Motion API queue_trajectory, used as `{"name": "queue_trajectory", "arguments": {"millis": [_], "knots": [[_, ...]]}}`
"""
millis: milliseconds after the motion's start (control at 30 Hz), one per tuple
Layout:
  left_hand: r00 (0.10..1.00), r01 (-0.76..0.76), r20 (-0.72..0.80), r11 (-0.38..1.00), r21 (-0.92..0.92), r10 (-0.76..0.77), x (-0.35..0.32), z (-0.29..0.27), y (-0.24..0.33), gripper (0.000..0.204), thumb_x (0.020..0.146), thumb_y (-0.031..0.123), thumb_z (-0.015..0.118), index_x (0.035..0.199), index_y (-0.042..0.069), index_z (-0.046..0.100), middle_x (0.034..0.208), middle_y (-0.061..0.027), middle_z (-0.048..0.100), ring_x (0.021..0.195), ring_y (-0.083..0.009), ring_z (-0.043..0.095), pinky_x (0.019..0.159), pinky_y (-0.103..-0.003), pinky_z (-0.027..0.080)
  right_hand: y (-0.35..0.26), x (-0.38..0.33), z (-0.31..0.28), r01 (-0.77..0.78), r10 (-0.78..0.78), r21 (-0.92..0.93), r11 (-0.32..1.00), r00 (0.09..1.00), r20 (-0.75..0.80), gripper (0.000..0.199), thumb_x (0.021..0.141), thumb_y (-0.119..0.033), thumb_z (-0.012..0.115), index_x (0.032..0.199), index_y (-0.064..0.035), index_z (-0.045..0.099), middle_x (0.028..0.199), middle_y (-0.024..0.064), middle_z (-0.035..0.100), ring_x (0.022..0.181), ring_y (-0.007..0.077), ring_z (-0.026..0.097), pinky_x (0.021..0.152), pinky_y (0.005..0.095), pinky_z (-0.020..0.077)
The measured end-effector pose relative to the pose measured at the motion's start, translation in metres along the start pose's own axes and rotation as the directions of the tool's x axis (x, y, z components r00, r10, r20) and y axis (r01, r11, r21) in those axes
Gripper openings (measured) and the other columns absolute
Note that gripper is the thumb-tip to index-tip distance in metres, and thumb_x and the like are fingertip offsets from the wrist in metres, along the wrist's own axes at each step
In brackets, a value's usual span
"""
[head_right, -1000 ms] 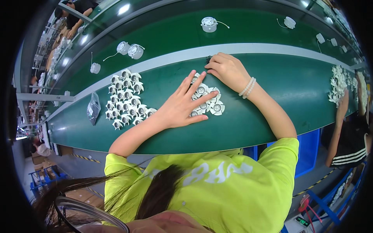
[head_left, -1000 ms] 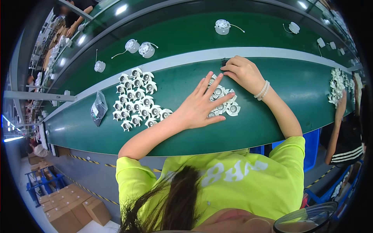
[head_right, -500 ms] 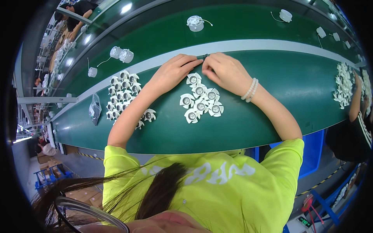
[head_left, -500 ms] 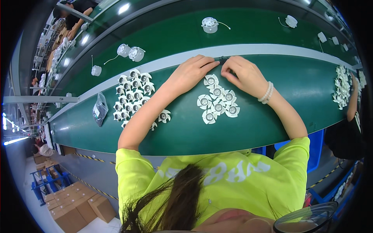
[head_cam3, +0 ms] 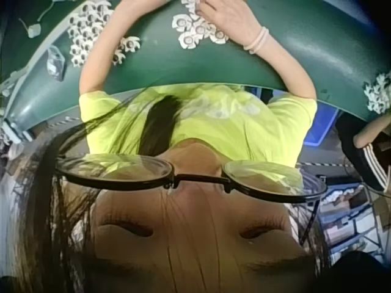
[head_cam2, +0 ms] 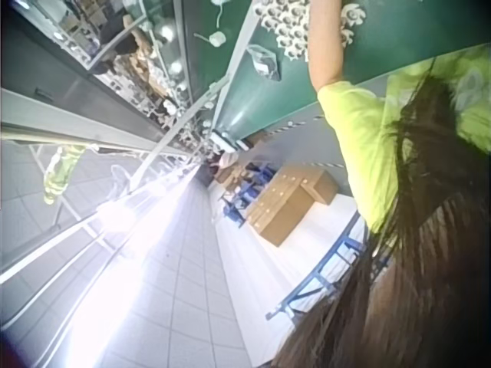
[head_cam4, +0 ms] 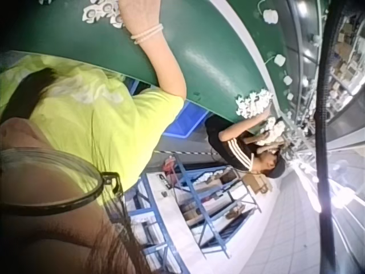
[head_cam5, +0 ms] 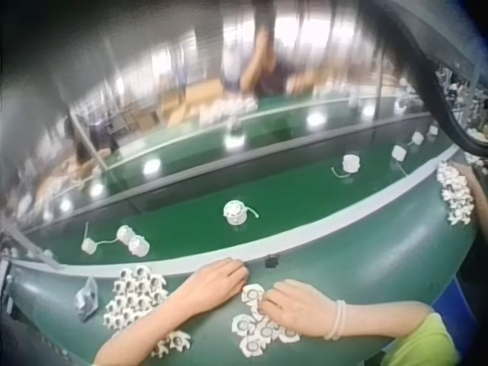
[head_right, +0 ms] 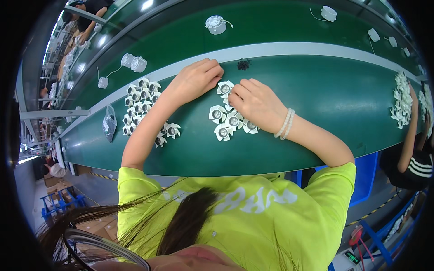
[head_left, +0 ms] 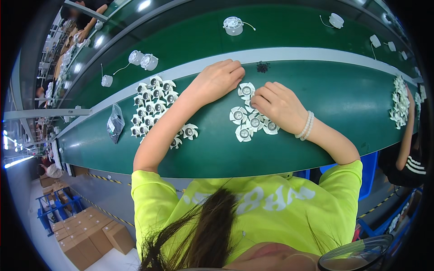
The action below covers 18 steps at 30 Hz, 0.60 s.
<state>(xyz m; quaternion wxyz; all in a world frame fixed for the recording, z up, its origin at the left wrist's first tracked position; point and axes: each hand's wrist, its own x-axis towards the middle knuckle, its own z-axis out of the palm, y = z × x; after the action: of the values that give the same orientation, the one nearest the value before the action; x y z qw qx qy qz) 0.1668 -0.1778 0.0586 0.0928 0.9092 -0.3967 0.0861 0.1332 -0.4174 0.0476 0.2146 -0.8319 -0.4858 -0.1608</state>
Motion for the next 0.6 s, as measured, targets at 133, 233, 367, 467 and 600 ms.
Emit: {"name": "queue_trajectory", "arguments": {"millis": [133,233,367,467,600], "knots": [[0.952,0.306,0.082,0.92,-0.247,-0.295,-0.005,-0.006,0.003,0.009,0.09,0.007,0.067,0.098,0.008,0.063,0.099,-0.0031,0.06,0.081,-0.0208,0.06,0.075,-0.032,0.051,-0.013,-0.004,-0.001,-0.013,0.013,-0.128,0.992,1.0,0.005,0.013,0.083,-0.011,0.073,0.092,-0.0071,0.064,0.099,0.0034,0.063,0.084,0.0203,0.058,0.078,0.0306,0.049],[0.971,0.236,0.035,0.921,-0.31,-0.237,-0.008,-0.01,0.018,0.008,0.091,0.006,0.067,0.098,0.007,0.063,0.099,-0.0036,0.061,0.081,-0.0212,0.06,0.074,-0.032,0.051,-0.018,-0.002,-0.012,-0.037,0.045,-0.103,0.994,0.996,0.08,0.013,0.083,-0.011,0.072,0.092,-0.0069,0.064,0.1,0.0042,0.063,0.084,0.0208,0.058,0.078,0.0307,0.049],[0.984,0.153,-0.023,0.913,-0.377,-0.174,-0.011,-0.008,0.025,0.006,0.092,0.006,0.066,0.098,0.006,0.064,0.099,-0.0042,0.061,0.08,-0.0215,0.06,0.073,-0.032,0.051,-0.016,0.001,-0.012,-0.068,0.081,-0.086,0.994,0.985,0.151,0.013,0.082,-0.01,0.071,0.092,-0.0065,0.065,0.1,0.005,0.064,0.084,0.0213,0.058,0.078,0.0307,0.049],[0.988,0.116,-0.045,0.912,-0.394,-0.145,-0.012,-0.003,0.025,0.006,0.093,0.007,0.066,0.098,0.006,0.064,0.099,-0.0045,0.061,0.081,-0.0214,0.061,0.074,-0.032,0.052,-0.012,0.004,-0.004,-0.091,0.105,-0.112,0.99,0.986,0.127,0.012,0.081,-0.01,0.071,0.091,-0.0063,0.067,0.099,0.0052,0.064,0.083,0.0213,0.059,0.077,0.0303,0.049],[0.993,0.082,-0.051,0.938,-0.337,-0.105,-0.013,-0.003,0.024,0.009,0.092,0.008,0.066,0.101,0.006,0.064,0.099,-0.0048,0.061,0.085,-0.0215,0.061,0.076,-0.032,0.052,-0.016,0.013,-0.007,-0.049,0.07,-0.162,0.986,0.99,0.124,0.01,0.081,-0.011,0.072,0.09,-0.0069,0.068,0.093,0.0036,0.065,0.08,0.0207,0.06,0.074,0.0302,0.0494]]}}
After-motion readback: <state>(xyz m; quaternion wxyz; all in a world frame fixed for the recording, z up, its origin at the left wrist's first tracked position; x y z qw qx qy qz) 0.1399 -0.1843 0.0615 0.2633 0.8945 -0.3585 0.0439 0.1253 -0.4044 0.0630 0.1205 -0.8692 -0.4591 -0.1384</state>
